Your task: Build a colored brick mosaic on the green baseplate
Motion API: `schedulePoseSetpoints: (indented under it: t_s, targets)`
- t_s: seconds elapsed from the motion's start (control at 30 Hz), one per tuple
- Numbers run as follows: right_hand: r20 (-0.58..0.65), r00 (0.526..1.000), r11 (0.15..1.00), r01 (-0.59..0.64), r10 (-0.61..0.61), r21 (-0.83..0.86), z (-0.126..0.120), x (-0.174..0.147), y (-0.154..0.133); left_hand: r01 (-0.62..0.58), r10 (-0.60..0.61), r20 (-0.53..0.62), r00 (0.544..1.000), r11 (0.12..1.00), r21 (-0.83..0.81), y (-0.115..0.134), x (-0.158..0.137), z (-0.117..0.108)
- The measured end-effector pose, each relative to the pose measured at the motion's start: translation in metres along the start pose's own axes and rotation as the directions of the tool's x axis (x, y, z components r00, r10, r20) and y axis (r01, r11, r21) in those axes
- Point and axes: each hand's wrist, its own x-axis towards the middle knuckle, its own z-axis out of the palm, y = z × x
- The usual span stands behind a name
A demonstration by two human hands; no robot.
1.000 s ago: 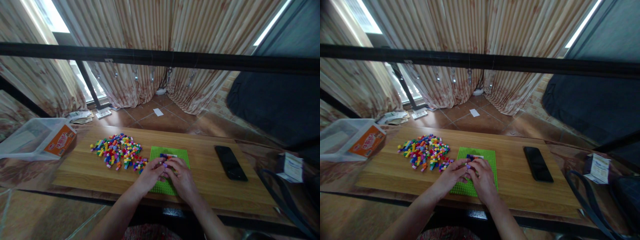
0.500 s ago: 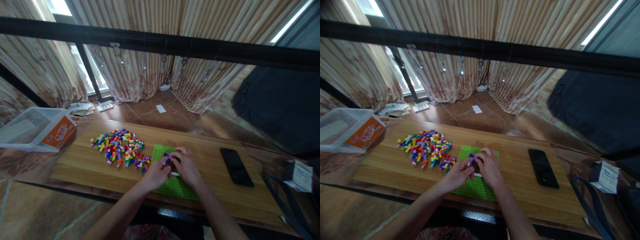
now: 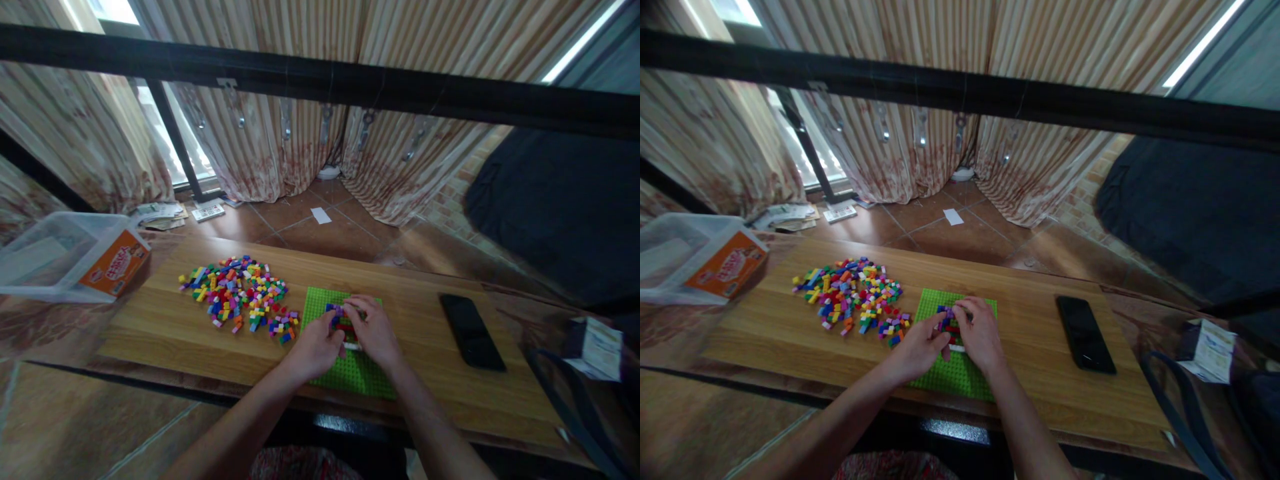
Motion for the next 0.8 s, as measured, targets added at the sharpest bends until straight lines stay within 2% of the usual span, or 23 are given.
schedulePoseSetpoints:
  t_s: [0.2, 0.37, 0.5, 0.67, 0.73, 0.8]
  targets:
    - [0.01, 0.996, 0.995, -0.092, 0.092, 0.031, 0.007, 0.003, -0.001, -0.004, 0.004, 0.017, 1.0, 1.0, 0.014, 0.004, -0.001, 0.0]
    - [0.027, 0.988, 0.986, -0.156, 0.155, 0.057, 0.01, 0.005, 0.002, 0.039, -0.039, -0.011, 0.999, 0.999, -0.018, 0.007, -0.003, 0.002]
    - [0.057, 0.984, 0.983, -0.17, 0.166, 0.073, 0.012, 0.009, 0.006, 0.051, -0.051, -0.022, 0.998, 0.999, 0.004, 0.005, -0.002, 0.005]
    - [0.084, 0.987, 0.986, -0.142, 0.135, 0.087, 0.01, 0.01, 0.004, 0.006, -0.006, -0.025, 1.0, 1.0, -0.016, 0.004, -0.002, 0.004]
    - [0.057, 0.99, 0.979, -0.136, 0.129, 0.15, 0.005, 0.006, 0.003, -0.028, 0.027, -0.048, 0.998, 0.999, -0.019, 0.005, -0.008, 0.0]
    - [-0.028, 0.988, 0.969, -0.141, 0.15, 0.201, -0.002, 0.0, 0.005, -0.048, 0.047, -0.066, 0.997, 0.999, -0.023, 0.005, -0.019, -0.006]
